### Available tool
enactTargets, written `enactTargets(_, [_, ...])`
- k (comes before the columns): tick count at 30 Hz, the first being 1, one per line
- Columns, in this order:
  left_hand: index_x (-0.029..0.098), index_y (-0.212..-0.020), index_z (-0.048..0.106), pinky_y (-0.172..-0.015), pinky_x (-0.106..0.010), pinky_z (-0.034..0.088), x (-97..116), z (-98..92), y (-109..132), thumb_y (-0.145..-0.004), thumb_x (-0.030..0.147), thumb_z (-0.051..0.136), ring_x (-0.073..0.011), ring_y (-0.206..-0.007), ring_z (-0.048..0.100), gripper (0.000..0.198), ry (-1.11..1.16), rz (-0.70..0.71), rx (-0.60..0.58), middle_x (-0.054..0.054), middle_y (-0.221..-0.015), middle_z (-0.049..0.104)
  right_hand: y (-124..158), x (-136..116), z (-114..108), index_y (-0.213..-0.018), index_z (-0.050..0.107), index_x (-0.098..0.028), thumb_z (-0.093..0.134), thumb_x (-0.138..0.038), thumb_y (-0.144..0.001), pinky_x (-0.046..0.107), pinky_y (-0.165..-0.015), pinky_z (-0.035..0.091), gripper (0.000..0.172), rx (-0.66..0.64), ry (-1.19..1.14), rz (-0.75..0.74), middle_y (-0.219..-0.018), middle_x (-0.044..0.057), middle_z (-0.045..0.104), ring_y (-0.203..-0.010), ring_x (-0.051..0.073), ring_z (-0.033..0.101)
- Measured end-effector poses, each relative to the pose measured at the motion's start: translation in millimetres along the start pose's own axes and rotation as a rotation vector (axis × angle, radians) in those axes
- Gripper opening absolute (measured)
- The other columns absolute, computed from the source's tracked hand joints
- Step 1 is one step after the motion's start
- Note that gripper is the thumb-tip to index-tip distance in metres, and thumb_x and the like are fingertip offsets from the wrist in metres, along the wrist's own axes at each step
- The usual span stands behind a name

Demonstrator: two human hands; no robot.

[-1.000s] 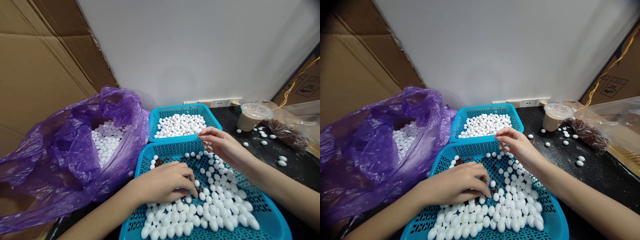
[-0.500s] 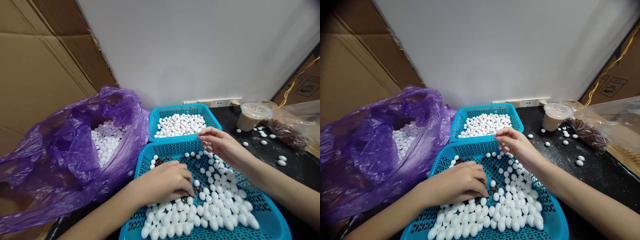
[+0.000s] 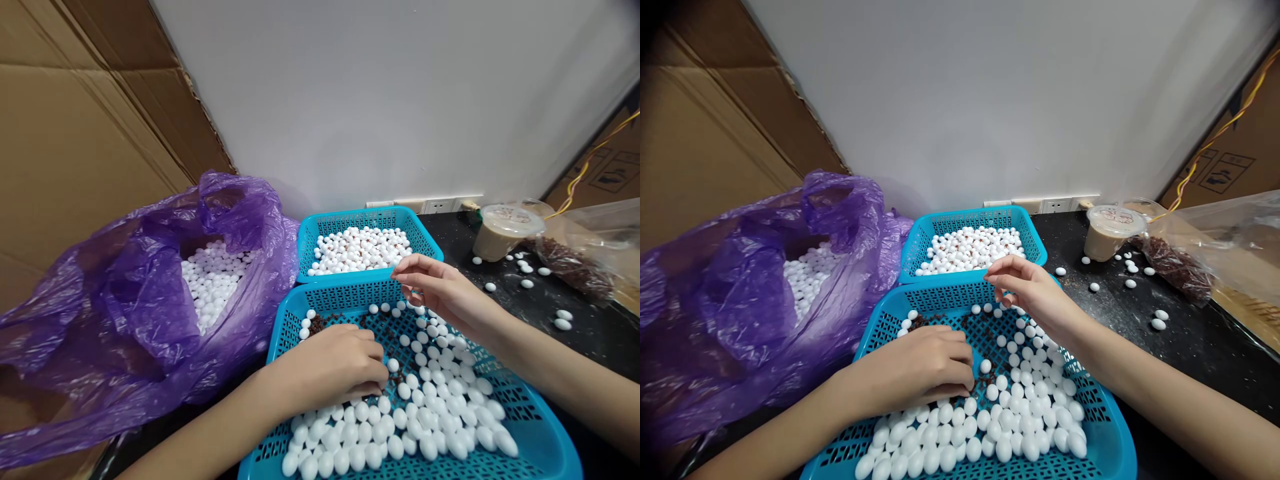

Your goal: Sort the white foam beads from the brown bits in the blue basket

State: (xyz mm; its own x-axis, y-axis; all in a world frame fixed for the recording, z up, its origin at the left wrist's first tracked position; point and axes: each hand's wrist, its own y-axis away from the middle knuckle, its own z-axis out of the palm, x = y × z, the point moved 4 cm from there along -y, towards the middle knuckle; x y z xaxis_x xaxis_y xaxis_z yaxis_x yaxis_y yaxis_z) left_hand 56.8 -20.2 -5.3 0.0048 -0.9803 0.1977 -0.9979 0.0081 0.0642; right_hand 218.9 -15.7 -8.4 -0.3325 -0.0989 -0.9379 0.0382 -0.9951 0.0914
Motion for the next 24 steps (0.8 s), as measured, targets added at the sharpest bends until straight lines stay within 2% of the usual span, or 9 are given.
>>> enactTargets(5, [0.017,-0.077,0.058,-0.066,-0.026,0.042,0,-1.7,-2,-0.084,0.018,0.053,-0.0142,-0.071,0.054,0.009,0.036,-0.043,-0.024,0.000,-0.075,0.061,-1,0,1,-0.079,0.057,-0.019,0.068,-0.022,-0.071,0.023,-0.053,0.033,0.014,-0.018,0.011,0.000,-0.080,-0.001,0.052,-0.062,0.008,0.045])
enactTargets(10, [0.016,-0.077,0.055,-0.065,-0.024,0.043,-5,-8.3,0,-0.079,0.015,0.051,-0.0146,-0.073,0.055,0.005,0.214,-0.152,-0.021,-0.001,-0.075,0.059,1,1,3,-0.080,0.056,-0.019,0.063,-0.023,-0.075,0.023,-0.053,0.035,0.010,-0.069,0.113,-0.013,-0.076,-0.002,0.050,-0.059,0.008,0.045])
enactTargets(13, [0.016,-0.078,0.054,-0.062,-0.022,0.042,-7,-10.7,0,-0.077,0.012,0.049,-0.0138,-0.071,0.055,0.006,0.295,-0.226,-0.046,-0.001,-0.075,0.060,5,3,9,-0.081,0.054,-0.019,0.059,-0.023,-0.078,0.023,-0.051,0.035,0.008,-0.163,0.311,-0.026,-0.077,-0.001,0.053,-0.056,0.008,0.045])
enactTargets(17, [0.016,-0.079,0.053,-0.060,-0.022,0.042,-7,-12.1,1,-0.078,0.011,0.048,-0.0125,-0.068,0.055,0.007,0.337,-0.274,-0.054,-0.001,-0.075,0.059,12,8,19,-0.084,0.055,-0.018,0.054,-0.020,-0.080,0.022,-0.051,0.035,0.004,-0.346,0.692,-0.061,-0.077,0.000,0.057,-0.057,0.009,0.044])
enactTargets(20, [0.016,-0.080,0.054,-0.061,-0.022,0.042,-8,-12.3,1,-0.077,0.012,0.050,-0.0128,-0.070,0.056,0.006,0.362,-0.246,-0.019,-0.001,-0.076,0.060,18,10,25,-0.084,0.058,-0.018,0.052,-0.017,-0.080,0.021,-0.050,0.033,0.007,-0.476,0.910,-0.087,-0.066,-0.002,0.055,-0.056,0.009,0.045])
enactTargets(24, [0.016,-0.089,0.056,-0.064,-0.022,0.045,-7,-10.1,2,-0.075,0.012,0.054,-0.0131,-0.075,0.059,0.015,0.405,-0.164,0.016,-0.002,-0.082,0.063,24,10,29,-0.082,0.059,-0.017,0.052,-0.017,-0.079,0.021,-0.052,0.034,0.007,-0.579,1.046,-0.133,-0.069,-0.001,0.060,-0.058,0.009,0.049])
